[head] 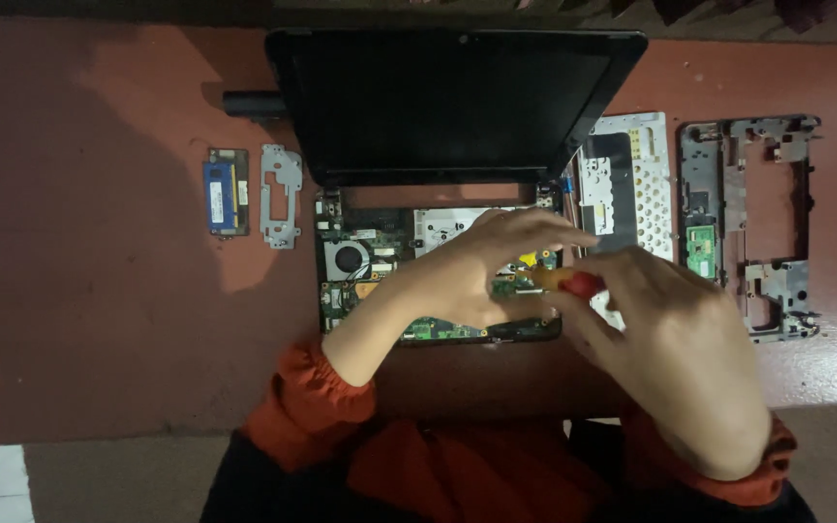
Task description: A person is seen disassembling a laptop, specifically removing and re-installing the hard drive and using a screwdriver on the internal components.
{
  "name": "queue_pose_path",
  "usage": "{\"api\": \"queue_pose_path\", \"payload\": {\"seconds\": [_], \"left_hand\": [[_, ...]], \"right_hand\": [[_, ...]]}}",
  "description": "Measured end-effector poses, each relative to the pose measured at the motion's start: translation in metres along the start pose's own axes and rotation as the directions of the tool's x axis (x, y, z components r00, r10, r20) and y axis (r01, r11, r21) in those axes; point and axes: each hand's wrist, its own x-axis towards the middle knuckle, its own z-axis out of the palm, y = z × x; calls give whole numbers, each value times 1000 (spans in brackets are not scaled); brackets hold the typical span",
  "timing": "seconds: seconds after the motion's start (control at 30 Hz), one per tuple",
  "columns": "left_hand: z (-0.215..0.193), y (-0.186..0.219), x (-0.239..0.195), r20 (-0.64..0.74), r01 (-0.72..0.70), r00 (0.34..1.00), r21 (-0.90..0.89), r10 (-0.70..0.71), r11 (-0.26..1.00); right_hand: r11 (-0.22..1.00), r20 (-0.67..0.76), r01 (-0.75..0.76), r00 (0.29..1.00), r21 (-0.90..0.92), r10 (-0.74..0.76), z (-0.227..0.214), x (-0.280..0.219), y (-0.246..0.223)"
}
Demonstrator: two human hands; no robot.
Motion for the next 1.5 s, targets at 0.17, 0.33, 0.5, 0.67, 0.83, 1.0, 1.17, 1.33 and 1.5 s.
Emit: {"api": "queue_pose_path", "payload": {"seconds": [0.17,0.33,0.5,0.67,0.83,1.0,1.17,1.33,1.5], "left_hand": [[3,2,8,-110,29,994,86,-19,996],[0,-4,9,-72,-18,997,144,28,989],[3,-7,4,-9,127,992,60,-126,990],[-10,-2,-17,-53,164,986,340,-156,926],[-44,-7,-64,-168,253,967,663,-190,704],[-58,-16,-93,-221,279,960,743,-170,609],[-53,-21,-98,-228,302,953,722,-198,623],[-50,-25,-98,-245,295,955,730,-168,617],[-47,-22,-97,-268,286,955,729,-126,621]], "right_hand": [[944,-75,-109,993,-312,90,16,-3,-2],[999,40,-11,999,-30,12,-7,4,-3],[925,53,129,986,358,-158,-5,4,-4],[986,-44,-1,999,165,8,15,-1,-12],[973,-232,-226,950,-55,208,49,-16,-7],[984,56,-176,983,31,174,30,-11,-7],[929,150,-83,988,361,29,15,-6,-6],[951,149,-210,973,227,179,27,-11,-12],[945,-212,-260,930,198,301,51,-13,-21]]}}
